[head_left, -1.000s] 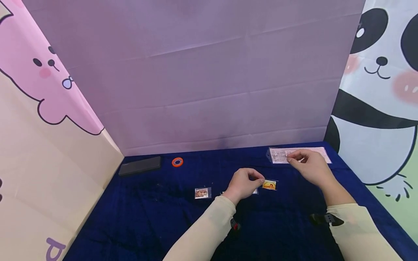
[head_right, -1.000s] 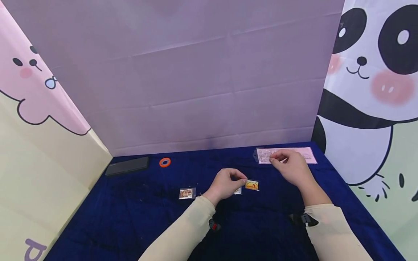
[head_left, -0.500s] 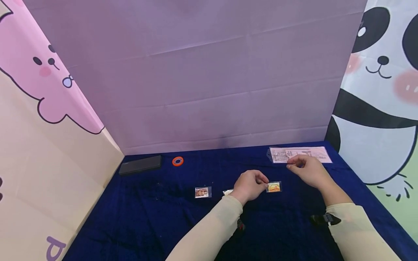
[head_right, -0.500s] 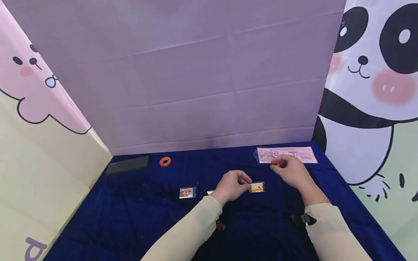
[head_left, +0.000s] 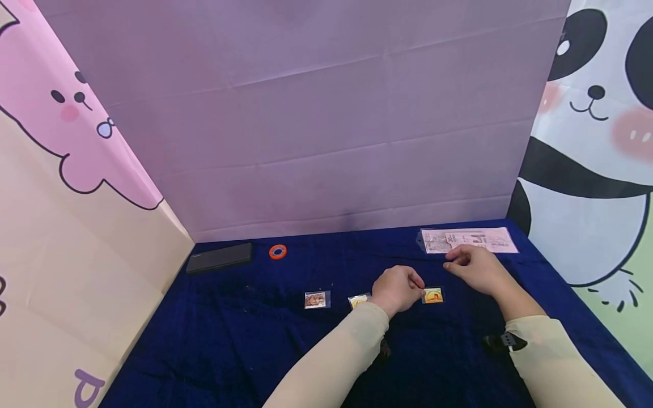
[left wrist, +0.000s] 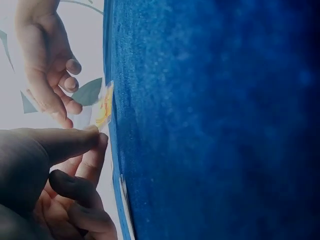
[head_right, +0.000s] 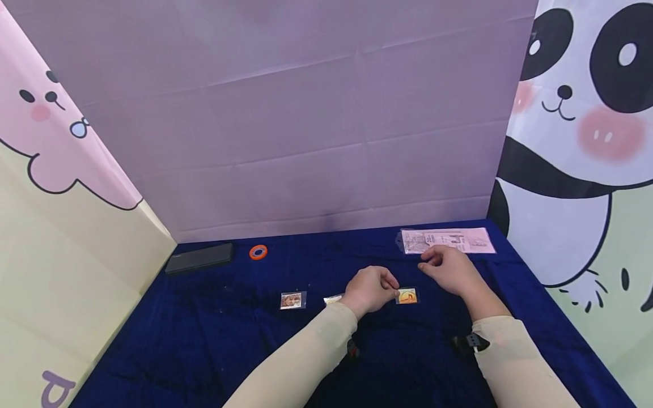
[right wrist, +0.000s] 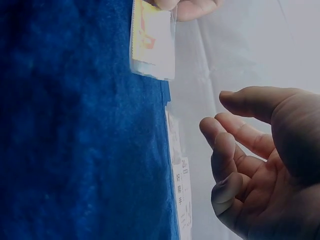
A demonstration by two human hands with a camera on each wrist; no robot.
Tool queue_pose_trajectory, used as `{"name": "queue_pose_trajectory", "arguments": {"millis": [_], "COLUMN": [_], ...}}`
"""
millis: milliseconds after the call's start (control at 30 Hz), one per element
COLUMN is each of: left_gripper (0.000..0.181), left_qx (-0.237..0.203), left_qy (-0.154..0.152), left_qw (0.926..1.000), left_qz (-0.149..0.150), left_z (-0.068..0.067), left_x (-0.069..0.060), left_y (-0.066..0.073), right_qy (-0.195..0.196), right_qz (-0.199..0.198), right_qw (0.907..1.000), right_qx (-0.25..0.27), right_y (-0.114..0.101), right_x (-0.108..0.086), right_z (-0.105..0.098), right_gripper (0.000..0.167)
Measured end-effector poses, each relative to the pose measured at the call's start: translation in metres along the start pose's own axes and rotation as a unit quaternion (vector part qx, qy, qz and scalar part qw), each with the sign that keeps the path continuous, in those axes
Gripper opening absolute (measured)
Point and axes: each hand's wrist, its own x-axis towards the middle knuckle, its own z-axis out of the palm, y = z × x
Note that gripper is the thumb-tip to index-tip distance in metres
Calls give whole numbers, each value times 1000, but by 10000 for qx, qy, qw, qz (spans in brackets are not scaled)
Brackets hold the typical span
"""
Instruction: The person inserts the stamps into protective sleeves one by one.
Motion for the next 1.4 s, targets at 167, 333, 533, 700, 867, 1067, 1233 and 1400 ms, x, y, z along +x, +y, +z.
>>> {"name": "queue_pose_trajectory", "arguments": {"millis": [167,333,533,700,867,1067,1233,1400], "left_gripper": [18,18,18,19,17,11,8,8], "left_qx": [253,238,50,-191,-304,-198,137,477], "left_qy": [75,131,151,253,288,426,673,1002], "left_qw": [9996,9996,9998,9995,9987,9963,9939,9885], "left_qz": [-39,-77,-134,-89,307,716,864,1024], "left_z": [1,1,0,-9,-28,-54,-77,-99], "left_x": [4,7,9,11,8,-1,-14,-29], "left_y": [-1,-1,-5,-13,-28,-56,-74,-90], "right_qy": [-114,-117,-115,-24,65,192,322,308], "right_qz": [72,45,10,-116,-102,-237,-401,-407], "right_qw": [9999,9999,9999,9999,9999,9988,9973,9970], "right_qx": [23,33,28,-17,-95,-372,-530,-580], "right_y": [0,-2,-4,-8,-14,-22,-23,-24], "right_x": [1,1,1,2,2,-6,-17,-31], "right_z": [1,1,1,1,1,-3,-5,-4], "right_gripper": [34,34,31,29,28,24,19,20]}}
